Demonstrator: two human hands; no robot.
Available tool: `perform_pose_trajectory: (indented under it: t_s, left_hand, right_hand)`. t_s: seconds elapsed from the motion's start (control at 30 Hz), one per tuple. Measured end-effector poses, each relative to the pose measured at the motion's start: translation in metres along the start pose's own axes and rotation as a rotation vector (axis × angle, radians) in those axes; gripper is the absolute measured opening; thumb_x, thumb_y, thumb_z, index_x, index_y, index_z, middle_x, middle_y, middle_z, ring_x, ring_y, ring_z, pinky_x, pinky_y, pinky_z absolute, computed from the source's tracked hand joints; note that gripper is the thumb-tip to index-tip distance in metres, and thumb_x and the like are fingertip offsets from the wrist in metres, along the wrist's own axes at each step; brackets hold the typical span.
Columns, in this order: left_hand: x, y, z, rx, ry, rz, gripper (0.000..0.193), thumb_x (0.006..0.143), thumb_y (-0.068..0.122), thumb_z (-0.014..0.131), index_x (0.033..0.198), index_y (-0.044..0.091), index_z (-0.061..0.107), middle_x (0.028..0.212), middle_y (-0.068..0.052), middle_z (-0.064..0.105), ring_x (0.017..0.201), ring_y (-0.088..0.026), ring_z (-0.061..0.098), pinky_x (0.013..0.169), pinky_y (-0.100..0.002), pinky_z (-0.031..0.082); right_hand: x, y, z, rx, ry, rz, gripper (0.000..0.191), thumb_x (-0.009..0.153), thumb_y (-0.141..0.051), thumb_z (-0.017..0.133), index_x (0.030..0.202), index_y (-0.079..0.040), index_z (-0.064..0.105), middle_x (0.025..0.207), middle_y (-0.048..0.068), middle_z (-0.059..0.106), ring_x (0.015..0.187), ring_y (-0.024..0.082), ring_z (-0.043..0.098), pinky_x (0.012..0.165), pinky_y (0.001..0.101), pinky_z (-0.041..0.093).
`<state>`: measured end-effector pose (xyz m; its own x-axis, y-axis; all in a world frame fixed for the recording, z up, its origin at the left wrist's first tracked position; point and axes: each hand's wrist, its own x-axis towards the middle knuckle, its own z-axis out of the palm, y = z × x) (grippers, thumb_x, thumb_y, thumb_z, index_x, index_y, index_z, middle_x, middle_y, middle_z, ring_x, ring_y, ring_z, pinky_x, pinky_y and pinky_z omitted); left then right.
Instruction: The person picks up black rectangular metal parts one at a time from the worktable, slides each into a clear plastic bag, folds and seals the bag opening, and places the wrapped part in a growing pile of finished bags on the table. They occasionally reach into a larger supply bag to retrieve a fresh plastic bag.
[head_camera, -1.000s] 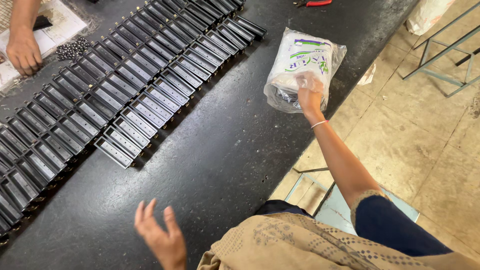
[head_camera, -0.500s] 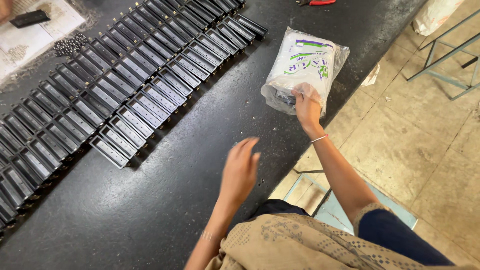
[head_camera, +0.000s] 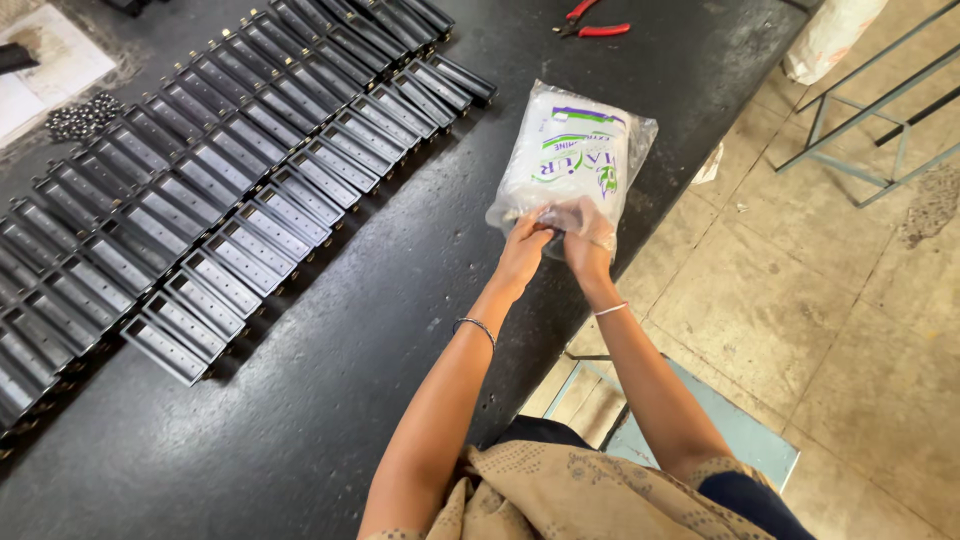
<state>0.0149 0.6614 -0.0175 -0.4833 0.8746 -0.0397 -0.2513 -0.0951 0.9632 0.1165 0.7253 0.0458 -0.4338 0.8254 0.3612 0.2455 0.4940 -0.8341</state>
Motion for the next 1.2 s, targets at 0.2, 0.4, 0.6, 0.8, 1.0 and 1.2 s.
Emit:
perform_pose_trajectory:
  t_s: [0.2,0.4,0.6,0.8,1.0,1.2]
  left_hand:
    - [0.042,0.007,0.009,0.193,-0.036,-0.025,0.051,0.099,0.011,0.055,0.149,0.002,0.053,0.123,-0.005,0.062,0.108,-0.012,0.055,0.094,-0.027,0.044]
    - [0.055,0.007,-0.011,-0.130,-0.278,0.043,0.059,0.104,0.017,0.052,0.162,0.005,0.045,0.113,-0.011,0.057,0.097,-0.017,0.052,0.086,-0.033,0.044]
    - [-0.027,0.035,-0.037,-0.085,-0.261,0.054,0.058,0.108,0.039,0.047,0.145,-0.004,0.054,0.142,-0.015,0.063,0.130,-0.021,0.057,0.112,-0.036,0.043]
    - [-0.212,0.092,-0.093,-0.524,-0.383,-0.260,0.094,0.096,0.075,0.025,0.148,0.000,0.048,0.144,-0.019,0.059,0.128,-0.030,0.060,0.110,-0.045,0.047]
    - [-0.355,0.132,-0.146,-0.181,0.057,-0.046,0.076,0.096,0.052,0.056,0.154,0.006,0.038,0.153,-0.011,0.049,0.138,-0.027,0.051,0.112,-0.045,0.044]
    - [-0.485,0.173,-0.196,0.454,0.446,0.368,0.064,0.084,0.026,0.084,0.137,0.006,0.054,0.130,-0.011,0.066,0.124,-0.021,0.057,0.108,-0.039,0.042]
  right_hand:
    - [0.006,0.011,-0.002,-0.339,0.176,-0.397,0.022,0.095,-0.008,0.066,0.114,0.004,0.063,0.110,0.023,0.066,0.102,0.040,0.062,0.089,0.0438,0.049]
    - [-0.064,-0.045,-0.066,0.430,-0.540,0.076,0.006,0.106,0.001,0.051,0.102,-0.003,0.054,0.088,0.004,0.058,0.081,0.012,0.057,0.077,0.0263,0.051]
    - [-0.111,-0.088,-0.086,0.635,-0.428,0.156,0.004,0.105,-0.006,0.049,0.106,-0.009,0.053,0.086,0.002,0.059,0.076,0.012,0.063,0.074,0.0278,0.054]
    - [-0.136,-0.106,-0.058,1.191,-0.267,0.329,0.005,0.114,-0.011,0.052,0.113,-0.009,0.056,0.093,0.000,0.058,0.078,0.010,0.056,0.078,0.0289,0.050]
    - [-0.199,-0.178,0.017,1.015,-0.621,0.426,0.011,0.102,-0.008,0.061,0.111,-0.006,0.066,0.091,0.003,0.067,0.076,0.011,0.062,0.079,0.0311,0.059]
    - [-0.284,-0.269,0.076,0.422,-1.117,0.030,0.014,0.091,-0.009,0.074,0.102,-0.001,0.079,0.088,0.005,0.076,0.079,0.010,0.066,0.074,0.0257,0.056]
